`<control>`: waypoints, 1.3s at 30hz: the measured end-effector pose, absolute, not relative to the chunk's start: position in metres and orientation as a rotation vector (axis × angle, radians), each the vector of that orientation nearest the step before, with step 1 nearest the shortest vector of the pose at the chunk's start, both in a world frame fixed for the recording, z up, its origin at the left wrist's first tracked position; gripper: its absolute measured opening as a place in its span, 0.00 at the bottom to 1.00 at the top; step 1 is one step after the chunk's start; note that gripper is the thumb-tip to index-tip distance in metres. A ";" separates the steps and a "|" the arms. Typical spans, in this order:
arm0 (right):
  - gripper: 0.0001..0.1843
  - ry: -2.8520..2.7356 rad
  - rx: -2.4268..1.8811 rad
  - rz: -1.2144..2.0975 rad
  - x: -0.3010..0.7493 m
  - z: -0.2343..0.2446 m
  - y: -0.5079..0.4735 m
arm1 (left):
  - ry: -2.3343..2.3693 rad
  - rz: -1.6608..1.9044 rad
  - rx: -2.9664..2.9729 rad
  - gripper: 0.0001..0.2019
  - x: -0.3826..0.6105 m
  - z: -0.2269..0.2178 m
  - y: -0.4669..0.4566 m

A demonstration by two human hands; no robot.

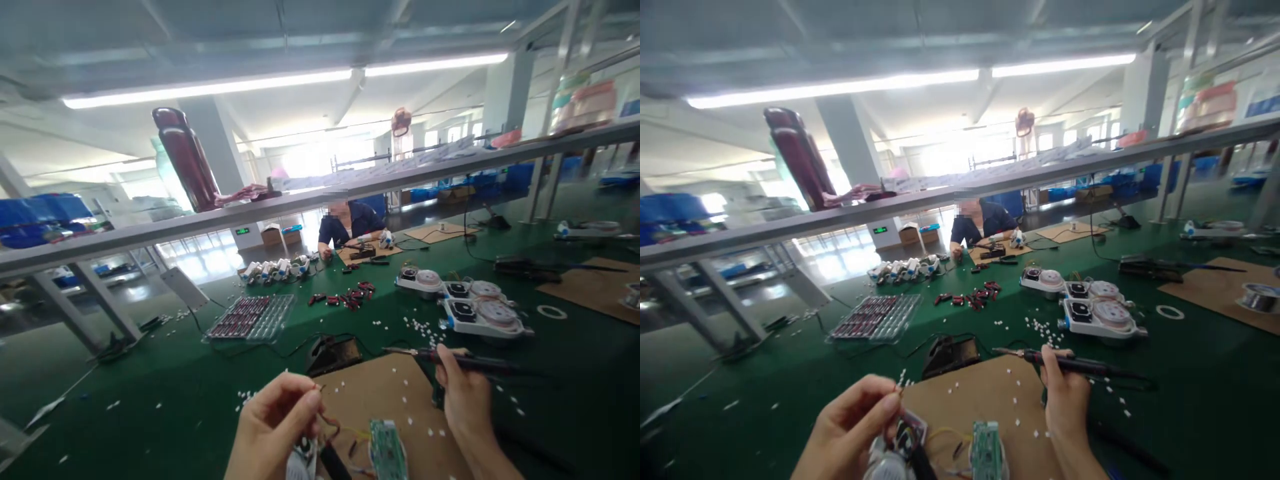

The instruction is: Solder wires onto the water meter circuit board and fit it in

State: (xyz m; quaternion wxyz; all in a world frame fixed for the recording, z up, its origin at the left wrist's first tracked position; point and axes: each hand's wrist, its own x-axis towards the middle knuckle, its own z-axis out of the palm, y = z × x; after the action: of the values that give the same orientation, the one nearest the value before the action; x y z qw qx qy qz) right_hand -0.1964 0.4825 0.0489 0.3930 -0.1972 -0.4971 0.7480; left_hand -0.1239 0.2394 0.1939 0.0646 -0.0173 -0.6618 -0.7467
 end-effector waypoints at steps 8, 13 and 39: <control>0.29 -1.366 -0.481 1.691 -0.193 0.033 0.488 | -2.404 -1.914 -0.254 0.25 -0.191 0.172 0.232; 0.24 -1.188 -0.423 1.753 -0.187 0.033 0.498 | -2.771 -1.532 -0.232 0.14 -0.193 0.130 0.255; 0.24 -1.173 -0.485 1.896 -0.146 0.036 0.448 | -2.731 -1.467 -0.523 0.06 -0.179 0.075 0.270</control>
State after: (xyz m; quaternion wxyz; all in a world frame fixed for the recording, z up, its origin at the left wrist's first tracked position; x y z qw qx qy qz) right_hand -0.1460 0.4485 0.0360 0.4166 -0.1930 -0.4674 0.7554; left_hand -0.1791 0.2697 0.0754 -0.0013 -0.1662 -0.8687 -0.4666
